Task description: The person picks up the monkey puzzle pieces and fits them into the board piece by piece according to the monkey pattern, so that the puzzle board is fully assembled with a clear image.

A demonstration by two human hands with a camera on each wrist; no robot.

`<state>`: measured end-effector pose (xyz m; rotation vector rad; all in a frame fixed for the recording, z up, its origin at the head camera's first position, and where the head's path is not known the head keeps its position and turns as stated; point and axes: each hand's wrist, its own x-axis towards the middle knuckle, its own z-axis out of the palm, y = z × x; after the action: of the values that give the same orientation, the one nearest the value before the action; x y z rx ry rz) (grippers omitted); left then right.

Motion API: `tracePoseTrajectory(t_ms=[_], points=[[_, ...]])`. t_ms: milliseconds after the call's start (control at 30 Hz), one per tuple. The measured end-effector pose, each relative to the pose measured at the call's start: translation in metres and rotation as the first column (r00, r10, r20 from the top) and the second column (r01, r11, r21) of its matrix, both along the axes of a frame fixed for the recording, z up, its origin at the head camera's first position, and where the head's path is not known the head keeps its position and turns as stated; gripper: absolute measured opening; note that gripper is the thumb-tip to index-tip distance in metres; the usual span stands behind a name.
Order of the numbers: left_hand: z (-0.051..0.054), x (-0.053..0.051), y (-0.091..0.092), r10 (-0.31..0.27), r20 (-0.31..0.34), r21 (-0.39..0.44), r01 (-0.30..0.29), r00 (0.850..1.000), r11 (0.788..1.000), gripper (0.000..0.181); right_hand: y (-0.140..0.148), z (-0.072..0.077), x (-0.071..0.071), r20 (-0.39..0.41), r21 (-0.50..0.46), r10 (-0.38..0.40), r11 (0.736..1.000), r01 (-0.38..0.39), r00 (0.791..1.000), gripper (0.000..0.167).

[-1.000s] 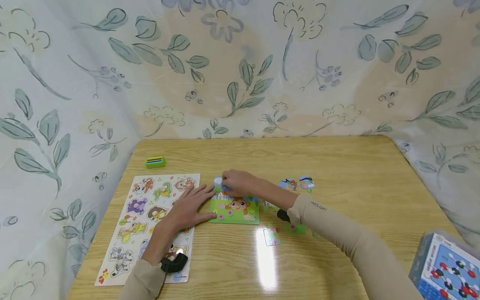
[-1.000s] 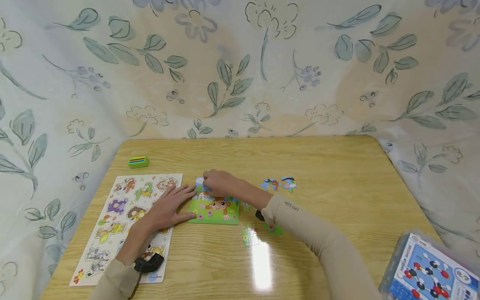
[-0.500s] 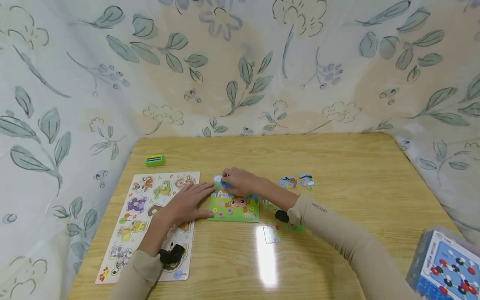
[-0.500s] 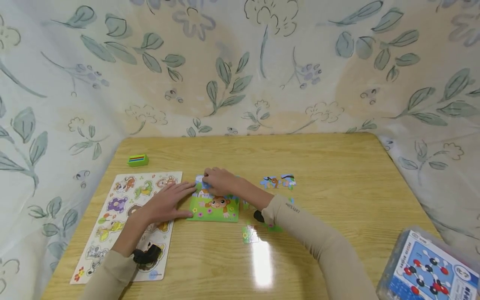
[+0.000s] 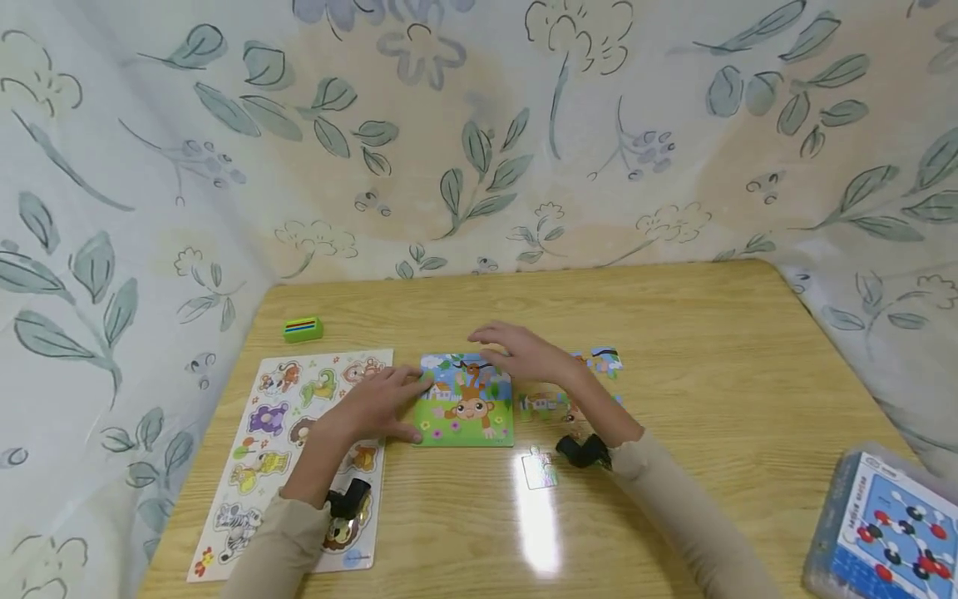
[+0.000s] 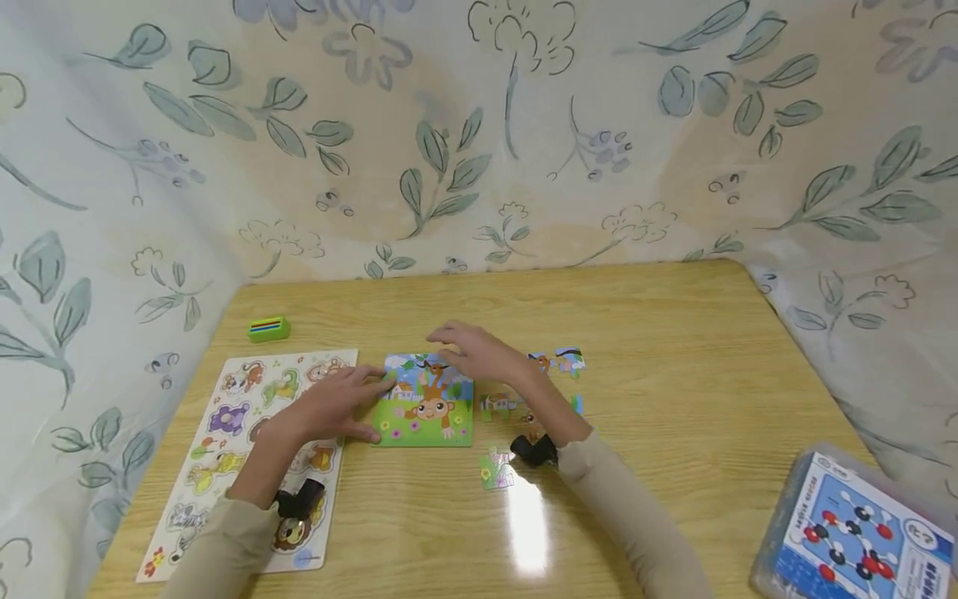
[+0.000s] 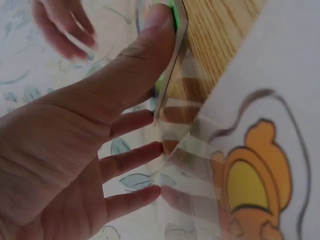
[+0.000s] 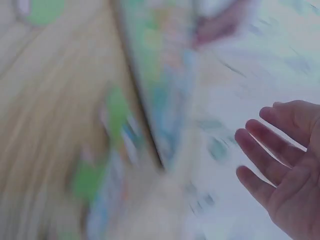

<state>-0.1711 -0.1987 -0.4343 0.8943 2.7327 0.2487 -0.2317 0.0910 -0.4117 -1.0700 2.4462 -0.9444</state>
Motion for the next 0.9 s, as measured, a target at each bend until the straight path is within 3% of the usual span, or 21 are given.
tracePoseTrajectory(t_ms=[100, 233, 333, 600, 900], points=[[0.000, 0.001, 0.002, 0.004, 0.006, 0.000, -0.004, 1.000, 1.000, 0.091, 0.042, 0.007, 0.013, 0.029, -0.102, -0.148, 0.983, 0.151, 0.989, 0.037], [0.000, 0.004, 0.001, 0.015, -0.007, -0.002, -0.015, 1.000, 1.000, 0.093, 0.078, 0.002, 0.021, -0.008, -0.158, -0.264, 0.953, 0.259, 0.964, 0.032], [-0.002, 0.008, 0.000, 0.035, -0.008, 0.007, -0.035, 0.999, 0.999, 0.093, 0.091, -0.003, 0.020, -0.031, -0.162, -0.274, 0.950, 0.265, 0.961, 0.032], [-0.013, 0.014, 0.006, 0.049, 0.003, 0.112, -0.049, 0.999, 0.993, 0.089, 0.124, -0.018, 0.023, 0.022, -0.094, -0.349, 0.932, 0.349, 0.937, 0.040], [-0.023, 0.015, 0.003, 0.067, 0.005, 0.124, -0.067, 0.998, 0.990, 0.090, 0.150, -0.026, 0.025, 0.057, -0.045, -0.397, 0.916, 0.400, 0.916, 0.047]])
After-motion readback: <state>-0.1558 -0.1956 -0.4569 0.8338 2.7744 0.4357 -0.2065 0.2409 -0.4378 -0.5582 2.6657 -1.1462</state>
